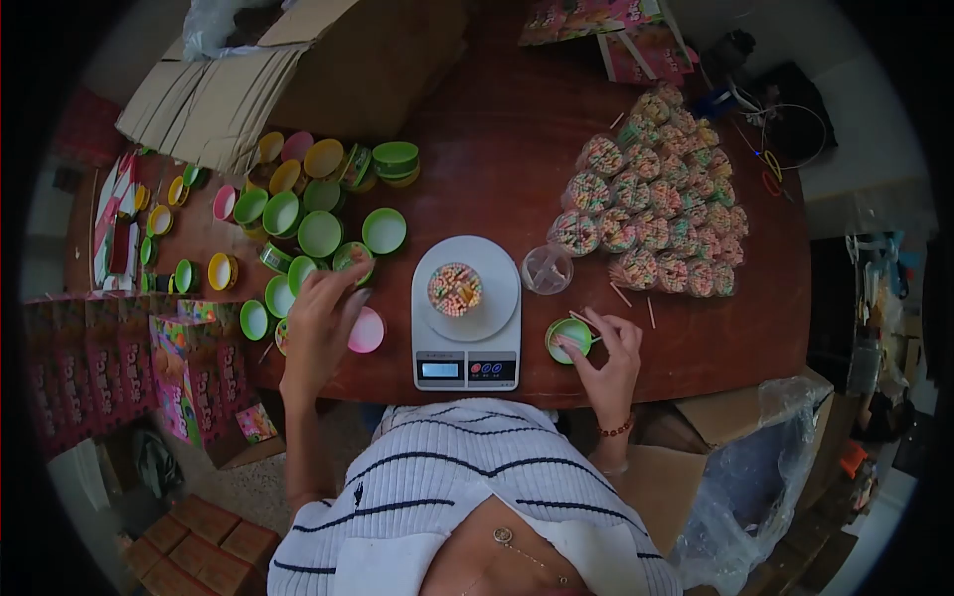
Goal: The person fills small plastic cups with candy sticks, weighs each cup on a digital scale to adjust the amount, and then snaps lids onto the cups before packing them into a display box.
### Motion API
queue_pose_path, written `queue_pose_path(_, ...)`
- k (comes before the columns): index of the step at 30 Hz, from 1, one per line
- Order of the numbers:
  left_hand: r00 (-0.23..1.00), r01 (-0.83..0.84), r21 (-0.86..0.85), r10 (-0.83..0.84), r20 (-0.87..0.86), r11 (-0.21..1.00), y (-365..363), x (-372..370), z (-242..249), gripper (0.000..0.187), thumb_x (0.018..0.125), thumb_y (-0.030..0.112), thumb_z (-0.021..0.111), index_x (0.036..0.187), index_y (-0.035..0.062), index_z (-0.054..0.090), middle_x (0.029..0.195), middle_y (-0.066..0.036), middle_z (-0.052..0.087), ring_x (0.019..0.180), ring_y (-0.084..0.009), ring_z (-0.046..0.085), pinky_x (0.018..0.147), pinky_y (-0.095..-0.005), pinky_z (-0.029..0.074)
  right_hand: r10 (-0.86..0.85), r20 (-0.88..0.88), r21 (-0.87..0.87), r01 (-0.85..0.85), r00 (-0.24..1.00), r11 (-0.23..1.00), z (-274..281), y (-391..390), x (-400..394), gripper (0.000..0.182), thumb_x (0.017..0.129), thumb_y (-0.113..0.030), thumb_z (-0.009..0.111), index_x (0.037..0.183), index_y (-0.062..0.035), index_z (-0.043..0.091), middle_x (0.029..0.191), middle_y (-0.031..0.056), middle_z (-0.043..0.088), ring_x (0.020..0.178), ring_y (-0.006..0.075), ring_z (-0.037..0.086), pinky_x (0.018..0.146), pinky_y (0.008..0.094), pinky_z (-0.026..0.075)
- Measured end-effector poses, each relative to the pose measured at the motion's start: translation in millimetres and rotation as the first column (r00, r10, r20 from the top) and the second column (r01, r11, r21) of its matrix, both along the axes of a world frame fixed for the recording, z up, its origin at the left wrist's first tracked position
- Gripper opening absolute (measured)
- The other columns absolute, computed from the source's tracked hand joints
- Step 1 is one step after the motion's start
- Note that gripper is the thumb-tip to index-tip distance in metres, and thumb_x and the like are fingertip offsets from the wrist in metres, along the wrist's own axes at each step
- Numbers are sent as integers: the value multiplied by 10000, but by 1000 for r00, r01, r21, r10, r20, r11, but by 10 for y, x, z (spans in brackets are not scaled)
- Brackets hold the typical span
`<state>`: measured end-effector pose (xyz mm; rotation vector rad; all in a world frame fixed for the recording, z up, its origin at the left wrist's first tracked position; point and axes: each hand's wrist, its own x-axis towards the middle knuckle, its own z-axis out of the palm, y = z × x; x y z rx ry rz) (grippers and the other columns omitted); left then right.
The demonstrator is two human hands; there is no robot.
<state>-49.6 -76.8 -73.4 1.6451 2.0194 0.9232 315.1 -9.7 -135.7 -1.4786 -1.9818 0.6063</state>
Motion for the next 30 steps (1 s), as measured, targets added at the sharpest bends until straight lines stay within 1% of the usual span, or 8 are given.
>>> queue_pose_path(5, 995, -45, -96, 36, -95, 994, -275, -136, -104, 394, 912, 25, 714, 1302, 47, 672, 1108, -139, 707, 1052, -316, 636, 911, -405, 522, -117, 27, 440, 94, 993, 893, 490, 1696, -159, 409, 868, -78, 794, 1263, -76, 688, 1218, 110, 660, 1204, 300, 579, 1034, 440, 479)
queue_pose_path(9, 990, -10, -55, 3, -141, 998, -386, -74, -162, 429, 898, 23, 708, 1321, 28, 642, 1195, -154, 702, 1150, -345, 615, 984, -428, 497, -207, 199, 702, 8, 958, 712, 283, 3654, -513, 841, 830, -95, 833, 1565, -158, 429, 1591, 239, 303, 1450, 477, 327, 1152, 588, 382)
queue_pose_path(12, 989, -103, -62, 96, -112, 993, -522, -17, -114, 435, 890, 13, 705, 1322, 30, 651, 1202, -156, 702, 1134, -349, 625, 985, -432, 498, -500, 562, 766, -187, 659, 615, 126, 4679, -609, 899, 871, -105, 803, 1620, -220, 319, 1636, 249, 217, 1476, 499, 286, 1124, 697, 359)
queue_pose_path(14, 979, -189, -116, 179, -96, 975, -627, -10, -131, 418, 900, 17, 704, 1315, 32, 662, 1184, -161, 705, 1099, -350, 640, 969, -435, 505, -504, 585, 754, -195, 636, 628, -39, 5130, -582, 891, 889, -109, 785, 1627, -224, 300, 1634, 255, 216, 1467, 500, 301, 1122, 694, 363)
queue_pose_path(18, 969, -244, -142, 235, -79, 959, -780, -97, -312, 412, 903, 32, 712, 1312, 33, 662, 1166, -163, 708, 1069, -353, 643, 946, -439, 510, -299, 526, 524, -26, 796, 851, 301, 5376, -585, 996, 854, -110, 817, 1642, -310, 242, 1645, 257, 209, 1469, 509, 303, 1123, 684, 376)
queue_pose_path(22, 990, -143, -175, 140, -32, 974, -694, -83, -303, 410, 895, 13, 708, 1303, 37, 666, 1135, -172, 709, 1025, -358, 648, 924, -443, 516, -308, 424, 721, -111, 852, 684, 243, 5333, -602, 1017, 824, -69, 826, 1635, -308, 262, 1644, 251, 214, 1453, 500, 333, 1092, 684, 408)
queue_pose_path(24, 994, -109, -177, 104, -38, 978, -622, -58, -291, 409, 894, 3, 704, 1299, 38, 668, 1121, -175, 708, 1011, -358, 650, 911, -441, 521, -449, 534, 798, -252, 716, 547, 121, 5358, -638, 1054, 784, -79, 857, 1630, -292, 266, 1637, 259, 219, 1436, 496, 361, 1057, 679, 433)
queue_pose_path(30, 990, -132, -148, 139, 39, 980, -709, -22, -468, 384, 882, -30, 692, 1262, 24, 674, 1091, -187, 702, 988, -349, 653, 870, -425, 535, -465, 436, 712, 20, 771, 701, -44, 5454, -667, 1057, 763, -103, 870, 1621, -223, 264, 1552, 242, 299, 1380, 464, 415, 1036, 670, 439)
